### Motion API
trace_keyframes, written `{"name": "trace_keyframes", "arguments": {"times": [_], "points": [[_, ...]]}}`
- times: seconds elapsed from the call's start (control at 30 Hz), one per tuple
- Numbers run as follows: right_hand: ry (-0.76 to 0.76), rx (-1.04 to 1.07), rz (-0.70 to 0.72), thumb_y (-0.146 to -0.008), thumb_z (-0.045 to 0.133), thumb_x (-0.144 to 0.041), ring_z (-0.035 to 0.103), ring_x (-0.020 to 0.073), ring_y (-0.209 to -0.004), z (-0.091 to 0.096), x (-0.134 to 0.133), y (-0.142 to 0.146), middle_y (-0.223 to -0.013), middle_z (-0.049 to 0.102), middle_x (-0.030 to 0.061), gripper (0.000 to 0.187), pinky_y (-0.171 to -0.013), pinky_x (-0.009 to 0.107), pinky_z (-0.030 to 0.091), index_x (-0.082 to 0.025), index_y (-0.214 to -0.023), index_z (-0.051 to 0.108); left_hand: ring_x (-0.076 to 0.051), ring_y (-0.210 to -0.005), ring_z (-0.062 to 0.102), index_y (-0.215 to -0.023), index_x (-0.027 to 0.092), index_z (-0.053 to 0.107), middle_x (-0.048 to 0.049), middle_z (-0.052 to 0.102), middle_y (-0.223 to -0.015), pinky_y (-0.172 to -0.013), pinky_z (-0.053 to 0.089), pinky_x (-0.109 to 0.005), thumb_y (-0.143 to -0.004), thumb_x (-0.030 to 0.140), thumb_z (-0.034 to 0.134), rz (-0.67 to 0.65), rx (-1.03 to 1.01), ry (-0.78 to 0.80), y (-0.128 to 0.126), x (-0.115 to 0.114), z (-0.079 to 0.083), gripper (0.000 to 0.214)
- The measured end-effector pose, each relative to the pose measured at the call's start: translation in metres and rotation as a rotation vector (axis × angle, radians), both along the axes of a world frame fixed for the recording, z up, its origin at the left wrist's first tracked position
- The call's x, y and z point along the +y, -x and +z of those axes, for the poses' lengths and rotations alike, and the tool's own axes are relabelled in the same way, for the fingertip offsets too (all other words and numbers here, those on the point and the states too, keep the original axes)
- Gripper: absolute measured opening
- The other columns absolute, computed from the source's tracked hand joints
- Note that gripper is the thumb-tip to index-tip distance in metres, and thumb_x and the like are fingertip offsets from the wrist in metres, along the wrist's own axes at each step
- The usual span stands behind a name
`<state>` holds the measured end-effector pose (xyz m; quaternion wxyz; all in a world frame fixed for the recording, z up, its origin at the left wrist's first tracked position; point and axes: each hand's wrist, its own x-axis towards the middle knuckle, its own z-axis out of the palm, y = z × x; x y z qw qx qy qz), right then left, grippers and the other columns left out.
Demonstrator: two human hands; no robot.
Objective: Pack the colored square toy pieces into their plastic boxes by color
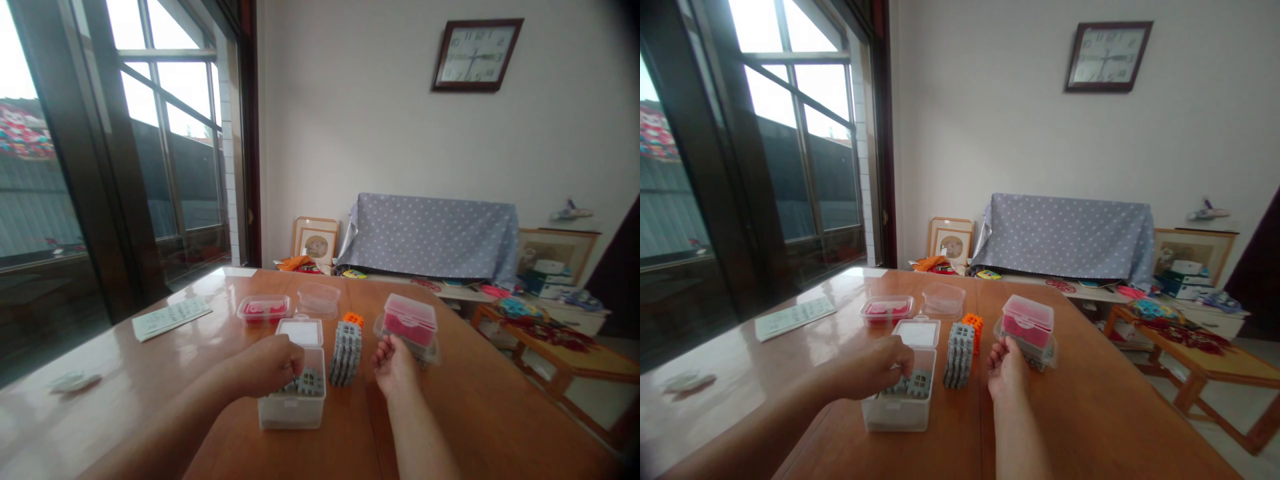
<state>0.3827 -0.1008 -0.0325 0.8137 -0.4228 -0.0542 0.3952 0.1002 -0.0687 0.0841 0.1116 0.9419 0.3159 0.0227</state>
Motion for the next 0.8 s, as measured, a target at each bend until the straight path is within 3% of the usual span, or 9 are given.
{"name": "trace_keyframes", "arguments": {"times": [0.17, 0.4, 0.6, 0.8], "points": [[0.048, 0.043, -0.012, -0.082, 0.067, -0.03, 0.05, 0.0098, -0.04, 0.002, -0.001, 0.0, -0.053, 0.058, -0.0068, 0.014, -0.045, 0.023, 0.04, -0.021, -0.08, 0.057, -0.02, -0.087, 0.068, -0.085, 0.023, 0.079, -0.0036, 0.076, -0.091, -0.078, 0.049, -0.028, -0.076, 0.009, 0.054, -0.048, 0.014, 0.045, -0.002, -0.007, 0.006, 0.03], [0.064, 0.087, -0.008, -0.084, 0.063, -0.029, 0.051, 0.0086, -0.042, 0.002, 0.0, 0.0, -0.055, 0.059, -0.0068, 0.01, -0.046, 0.021, 0.04, -0.02, -0.083, 0.059, -0.021, -0.091, 0.069, -0.083, 0.025, 0.08, -0.0017, 0.08, -0.088, -0.087, 0.049, -0.029, -0.075, 0.006, 0.056, -0.161, -0.042, 0.106, -0.001, 0.001, -0.006, 0.032], [0.059, 0.095, -0.007, -0.084, 0.064, -0.028, 0.05, 0.0079, -0.042, 0.003, -0.001, 0.001, -0.055, 0.059, -0.0072, 0.01, -0.046, 0.02, 0.039, -0.02, -0.082, 0.058, -0.019, -0.082, 0.069, -0.083, 0.024, 0.078, -0.001, 0.079, -0.088, -0.08, 0.049, -0.027, -0.076, 0.008, 0.054, -0.121, -0.034, 0.127, 0.001, 0.007, -0.011, 0.03], [0.053, 0.086, 0.001, -0.084, 0.063, -0.028, 0.048, 0.0079, -0.042, 0.002, -0.001, -0.001, -0.055, 0.058, -0.0074, 0.01, -0.046, 0.02, 0.039, -0.02, -0.082, 0.059, -0.018, -0.08, 0.066, -0.088, 0.022, 0.071, -0.0009, 0.075, -0.087, -0.071, 0.045, -0.026, -0.08, 0.011, 0.049, 0.012, -0.113, 0.064, 0.009, 0.01, -0.01, 0.027]]}}
